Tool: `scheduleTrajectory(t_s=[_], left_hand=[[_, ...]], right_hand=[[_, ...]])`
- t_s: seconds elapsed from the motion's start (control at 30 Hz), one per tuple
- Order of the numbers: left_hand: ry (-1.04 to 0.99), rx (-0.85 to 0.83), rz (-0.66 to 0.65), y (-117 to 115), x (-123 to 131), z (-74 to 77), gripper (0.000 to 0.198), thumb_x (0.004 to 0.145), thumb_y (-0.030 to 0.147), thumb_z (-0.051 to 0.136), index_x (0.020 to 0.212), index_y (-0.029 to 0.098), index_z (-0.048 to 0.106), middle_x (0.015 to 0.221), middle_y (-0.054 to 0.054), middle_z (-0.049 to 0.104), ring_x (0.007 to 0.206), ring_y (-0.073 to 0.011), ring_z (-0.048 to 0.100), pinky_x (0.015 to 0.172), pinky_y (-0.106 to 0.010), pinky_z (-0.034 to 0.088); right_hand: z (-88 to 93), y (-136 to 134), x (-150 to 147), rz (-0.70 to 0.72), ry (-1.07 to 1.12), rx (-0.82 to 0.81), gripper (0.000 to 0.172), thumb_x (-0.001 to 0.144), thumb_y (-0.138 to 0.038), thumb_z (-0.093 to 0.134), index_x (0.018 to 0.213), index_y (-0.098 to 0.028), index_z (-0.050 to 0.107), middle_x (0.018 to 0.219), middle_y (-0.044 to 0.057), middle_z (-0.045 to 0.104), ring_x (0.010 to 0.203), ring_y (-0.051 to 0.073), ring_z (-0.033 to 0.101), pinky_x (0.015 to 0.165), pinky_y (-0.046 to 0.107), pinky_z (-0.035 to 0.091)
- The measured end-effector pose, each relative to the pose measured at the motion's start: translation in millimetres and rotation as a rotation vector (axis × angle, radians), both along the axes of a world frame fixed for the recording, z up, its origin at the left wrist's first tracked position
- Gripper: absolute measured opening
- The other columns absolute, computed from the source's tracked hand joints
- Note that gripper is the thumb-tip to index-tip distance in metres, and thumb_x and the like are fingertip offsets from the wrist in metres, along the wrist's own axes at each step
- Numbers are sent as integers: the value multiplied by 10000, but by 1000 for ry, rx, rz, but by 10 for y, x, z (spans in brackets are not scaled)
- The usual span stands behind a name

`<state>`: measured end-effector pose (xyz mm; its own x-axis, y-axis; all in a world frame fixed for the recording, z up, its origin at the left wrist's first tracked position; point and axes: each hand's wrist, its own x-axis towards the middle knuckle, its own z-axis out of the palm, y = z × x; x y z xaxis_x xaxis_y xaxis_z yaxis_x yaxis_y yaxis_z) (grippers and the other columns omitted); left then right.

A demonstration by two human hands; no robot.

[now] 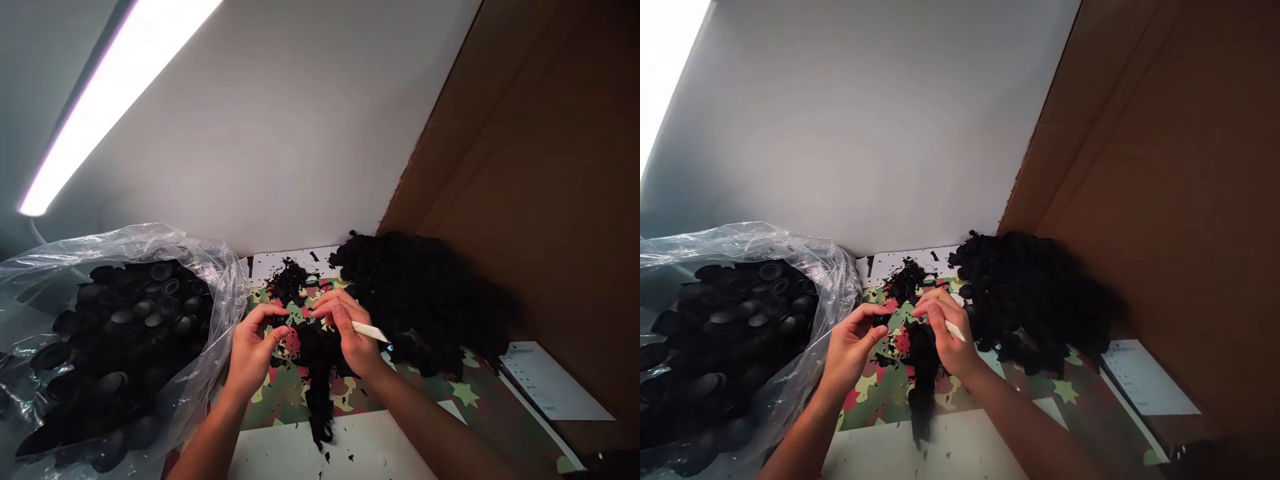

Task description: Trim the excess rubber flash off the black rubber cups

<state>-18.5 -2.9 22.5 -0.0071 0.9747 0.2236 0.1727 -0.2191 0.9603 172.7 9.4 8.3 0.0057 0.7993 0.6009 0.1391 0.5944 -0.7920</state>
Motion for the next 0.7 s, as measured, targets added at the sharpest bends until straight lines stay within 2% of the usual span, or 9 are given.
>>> scheduleTrajectory(t_s=[0.1, 0.23, 0.3, 0.4, 0.5, 0.6, 0.7], left_hand=[[82, 59, -11, 2, 14, -47, 228, 721, 336, 833, 916, 227, 786, 915, -75, 744, 907, -254, 671, 826, -334, 501], [143, 179, -27, -11, 65, -81, 211, 727, 276, 832, 933, 259, 790, 977, -76, 760, 961, -259, 686, 899, -367, 508], [139, 193, -8, -19, 82, -98, 240, 700, 281, 855, 931, 258, 792, 955, -72, 760, 926, -250, 689, 869, -356, 522], [110, 138, 15, -22, 73, -110, 283, 664, 312, 886, 926, 247, 803, 850, -55, 742, 807, -214, 673, 746, -298, 532], [58, 60, -25, -12, 32, -85, 293, 637, 357, 902, 889, 232, 817, 780, -48, 721, 735, -189, 648, 667, -264, 522], [-2, 56, -69, -3, 1, -50, 266, 629, 363, 906, 843, 229, 822, 765, -56, 729, 725, -188, 651, 659, -264, 529], [-23, 98, -52, -6, 5, -36, 170, 659, 337, 888, 769, 229, 816, 732, -61, 738, 690, -187, 652, 646, -274, 534]], right_hand=[[-12, 9, -27, 62, -67, -114, 424, 1037, -412, 416, 771, -204, 673, 758, 46, 642, 733, 180, 603, 668, 306, 471], [-28, -6, -120, 169, -107, -309, 351, 938, -447, 584, 691, -200, 612, 656, -9, 559, 588, 130, 490, 519, 250, 374], [-37, -27, -160, 202, -56, -362, 356, 930, -449, 582, 680, -197, 607, 655, -15, 549, 567, 119, 458, 511, 246, 361], [-37, -58, -183, 232, 42, -430, 373, 902, -477, 598, 660, -193, 602, 652, -10, 546, 571, 120, 459, 526, 249, 375], [-27, -79, -180, 245, 143, -519, 383, 846, -518, 650, 655, -190, 597, 616, -18, 509, 570, 119, 430, 533, 252, 360], [-32, -92, -188, 291, 285, -637, 427, 784, -563, 702, 634, -185, 570, 589, -35, 452, 541, 98, 341, 503, 243, 291], [-60, -83, -191, 372, 369, -736, 475, 738, -607, 734, 626, -184, 549, 562, -54, 397, 511, 80, 252, 469, 234, 217]])
